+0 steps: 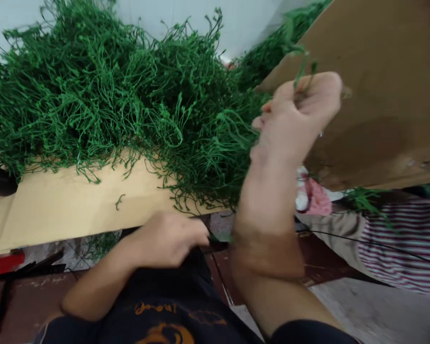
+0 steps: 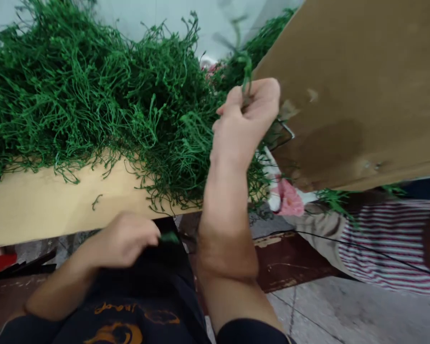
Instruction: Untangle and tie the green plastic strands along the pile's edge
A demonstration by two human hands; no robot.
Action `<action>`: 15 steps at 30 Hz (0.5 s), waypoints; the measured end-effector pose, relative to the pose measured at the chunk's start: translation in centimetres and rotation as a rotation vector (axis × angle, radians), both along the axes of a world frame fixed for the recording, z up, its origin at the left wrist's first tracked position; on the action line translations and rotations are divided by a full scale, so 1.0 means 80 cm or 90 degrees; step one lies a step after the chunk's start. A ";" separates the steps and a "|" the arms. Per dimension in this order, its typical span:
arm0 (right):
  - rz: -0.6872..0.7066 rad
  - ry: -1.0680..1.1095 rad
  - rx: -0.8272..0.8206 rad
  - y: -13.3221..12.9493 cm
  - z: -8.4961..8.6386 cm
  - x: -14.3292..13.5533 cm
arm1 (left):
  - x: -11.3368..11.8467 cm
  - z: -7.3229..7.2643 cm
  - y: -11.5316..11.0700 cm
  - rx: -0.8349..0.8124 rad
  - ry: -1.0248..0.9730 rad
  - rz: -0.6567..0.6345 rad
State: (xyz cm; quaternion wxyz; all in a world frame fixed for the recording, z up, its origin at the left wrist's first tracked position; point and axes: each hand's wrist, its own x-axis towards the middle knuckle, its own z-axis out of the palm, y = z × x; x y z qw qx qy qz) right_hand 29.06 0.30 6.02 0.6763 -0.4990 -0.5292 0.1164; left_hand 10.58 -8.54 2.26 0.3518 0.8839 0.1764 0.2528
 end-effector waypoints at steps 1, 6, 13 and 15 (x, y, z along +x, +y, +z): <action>0.010 0.064 0.013 -0.003 0.005 0.007 | 0.001 0.000 0.007 -0.031 -0.019 0.096; 0.110 0.212 0.076 -0.032 0.013 0.018 | 0.017 0.007 0.068 -0.111 -0.119 0.286; 0.115 0.266 0.043 -0.065 0.005 0.056 | 0.033 -0.006 0.083 -0.203 -0.120 0.256; 0.128 0.255 0.014 -0.074 0.001 0.061 | 0.038 -0.005 0.080 -0.234 -0.133 0.254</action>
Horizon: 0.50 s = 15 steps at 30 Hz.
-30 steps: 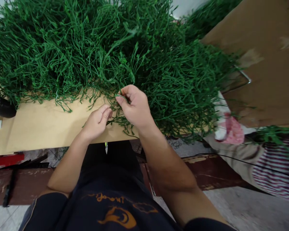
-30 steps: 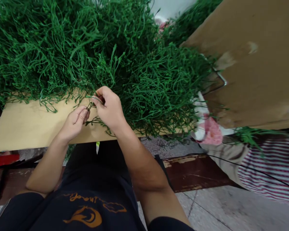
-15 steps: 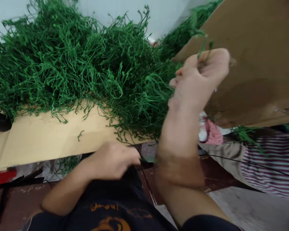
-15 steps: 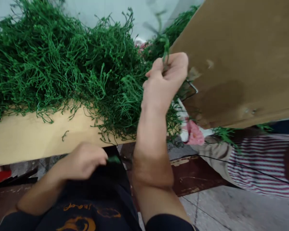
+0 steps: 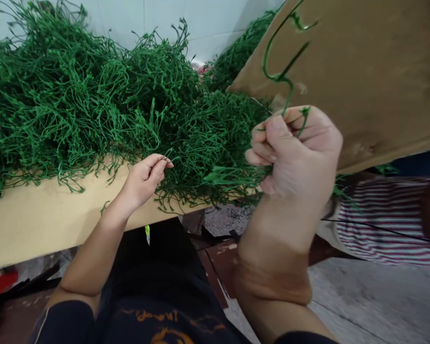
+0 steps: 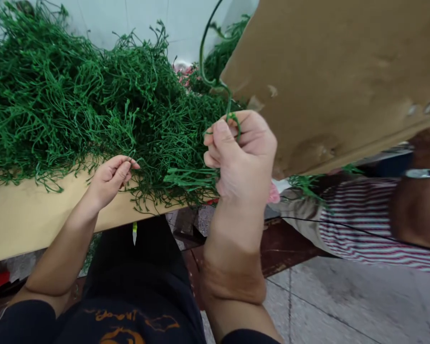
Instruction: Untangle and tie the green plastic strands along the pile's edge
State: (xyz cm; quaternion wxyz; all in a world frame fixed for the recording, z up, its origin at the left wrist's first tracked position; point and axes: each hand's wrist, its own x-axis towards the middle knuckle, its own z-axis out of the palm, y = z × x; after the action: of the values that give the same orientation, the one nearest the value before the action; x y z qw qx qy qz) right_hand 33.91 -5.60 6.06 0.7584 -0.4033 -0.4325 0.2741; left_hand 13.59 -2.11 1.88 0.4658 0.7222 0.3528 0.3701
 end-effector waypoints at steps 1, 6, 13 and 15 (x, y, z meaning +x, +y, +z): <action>0.012 -0.006 -0.014 -0.003 -0.002 0.001 | 0.004 0.003 0.001 -0.006 -0.005 -0.004; 0.061 -0.002 -0.040 -0.004 -0.010 -0.009 | 0.056 0.018 0.039 0.104 0.042 0.006; 0.036 0.012 -0.015 0.010 -0.023 -0.019 | 0.083 0.032 0.071 0.339 0.159 0.043; 0.037 0.007 -0.019 0.015 -0.029 -0.021 | 0.070 0.037 0.047 0.300 0.155 0.001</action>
State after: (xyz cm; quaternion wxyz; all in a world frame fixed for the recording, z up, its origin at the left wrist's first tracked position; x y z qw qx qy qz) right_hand 32.24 -4.43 3.70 0.7465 -0.4004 -0.4357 0.3043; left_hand 19.16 1.68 4.82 0.2385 0.8499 0.3107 0.3526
